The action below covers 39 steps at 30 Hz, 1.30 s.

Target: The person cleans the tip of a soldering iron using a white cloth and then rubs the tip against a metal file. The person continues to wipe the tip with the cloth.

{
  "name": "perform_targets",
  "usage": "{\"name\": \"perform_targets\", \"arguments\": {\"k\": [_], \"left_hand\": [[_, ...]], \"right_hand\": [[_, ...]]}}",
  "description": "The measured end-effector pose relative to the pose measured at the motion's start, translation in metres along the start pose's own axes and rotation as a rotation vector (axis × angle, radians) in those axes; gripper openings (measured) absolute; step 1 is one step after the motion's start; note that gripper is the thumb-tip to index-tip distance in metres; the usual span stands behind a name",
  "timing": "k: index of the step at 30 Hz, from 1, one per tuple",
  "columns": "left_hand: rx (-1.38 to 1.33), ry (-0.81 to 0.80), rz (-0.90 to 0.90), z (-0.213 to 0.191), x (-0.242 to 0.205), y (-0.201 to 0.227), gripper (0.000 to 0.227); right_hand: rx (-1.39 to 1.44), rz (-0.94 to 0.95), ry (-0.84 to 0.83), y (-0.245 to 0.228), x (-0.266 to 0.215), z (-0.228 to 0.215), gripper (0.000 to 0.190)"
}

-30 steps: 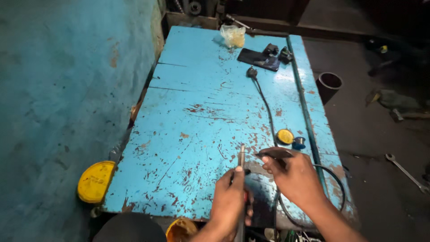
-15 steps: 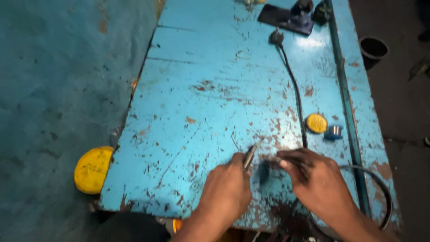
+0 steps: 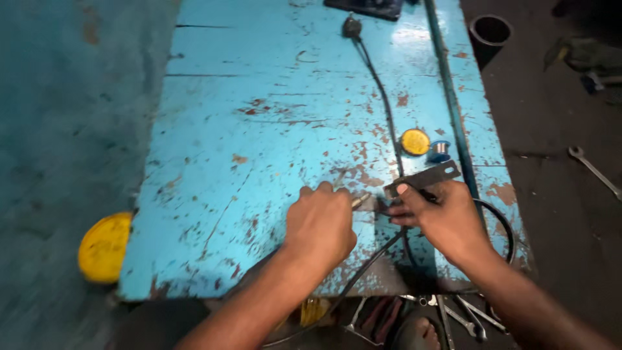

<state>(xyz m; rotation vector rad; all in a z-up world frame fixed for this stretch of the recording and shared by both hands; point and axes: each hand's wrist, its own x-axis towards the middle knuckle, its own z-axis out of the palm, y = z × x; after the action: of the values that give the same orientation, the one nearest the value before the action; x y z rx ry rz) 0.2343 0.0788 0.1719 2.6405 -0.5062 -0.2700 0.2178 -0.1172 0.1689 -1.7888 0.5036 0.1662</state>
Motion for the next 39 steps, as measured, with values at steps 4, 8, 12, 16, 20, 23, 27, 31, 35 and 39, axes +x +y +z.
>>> {"name": "perform_targets", "arguments": {"k": [4, 8, 12, 16, 20, 23, 27, 31, 35, 39], "left_hand": [[0.023, 0.073, 0.071, 0.010, 0.006, -0.006, 0.028], [-0.063, 0.121, 0.168, 0.020, 0.013, -0.016, 0.020], [-0.127, 0.167, 0.290, 0.015, 0.018, -0.011, 0.031], [-0.133, -0.007, 0.377, 0.017, 0.023, -0.017, 0.018], [-0.158, -0.016, 0.416, 0.015, 0.027, -0.026, 0.018], [-0.156, -0.001, 0.423, 0.011, 0.027, -0.026, 0.019], [-0.177, -0.018, 0.397, 0.009, 0.030, -0.024, 0.017], [-0.185, -0.060, 0.358, 0.010, 0.033, -0.023, 0.017], [-0.191, -0.050, 0.376, 0.009, 0.034, -0.024, 0.015], [-0.206, -0.024, 0.386, 0.012, 0.032, -0.023, 0.015]], "right_hand": [[0.168, 0.086, -0.007, 0.006, 0.008, -0.005, 0.025], [0.106, 0.170, 0.059, 0.016, 0.013, -0.010, 0.028], [0.130, 0.081, 0.196, 0.017, -0.004, 0.003, 0.029], [0.327, 0.052, 0.386, 0.042, -0.034, 0.031, 0.028], [0.103, -0.106, 0.561, 0.061, -0.045, 0.039, 0.024], [0.113, -0.088, 0.522, 0.061, -0.042, 0.034, 0.023], [0.089, -0.069, 0.463, 0.054, -0.034, 0.032, 0.019], [-0.012, 0.080, 0.496, 0.045, -0.028, 0.028, 0.024], [0.010, -0.012, 0.429, 0.041, -0.023, 0.025, 0.016], [0.061, -0.095, 0.472, 0.052, -0.024, 0.032, 0.018]]}}
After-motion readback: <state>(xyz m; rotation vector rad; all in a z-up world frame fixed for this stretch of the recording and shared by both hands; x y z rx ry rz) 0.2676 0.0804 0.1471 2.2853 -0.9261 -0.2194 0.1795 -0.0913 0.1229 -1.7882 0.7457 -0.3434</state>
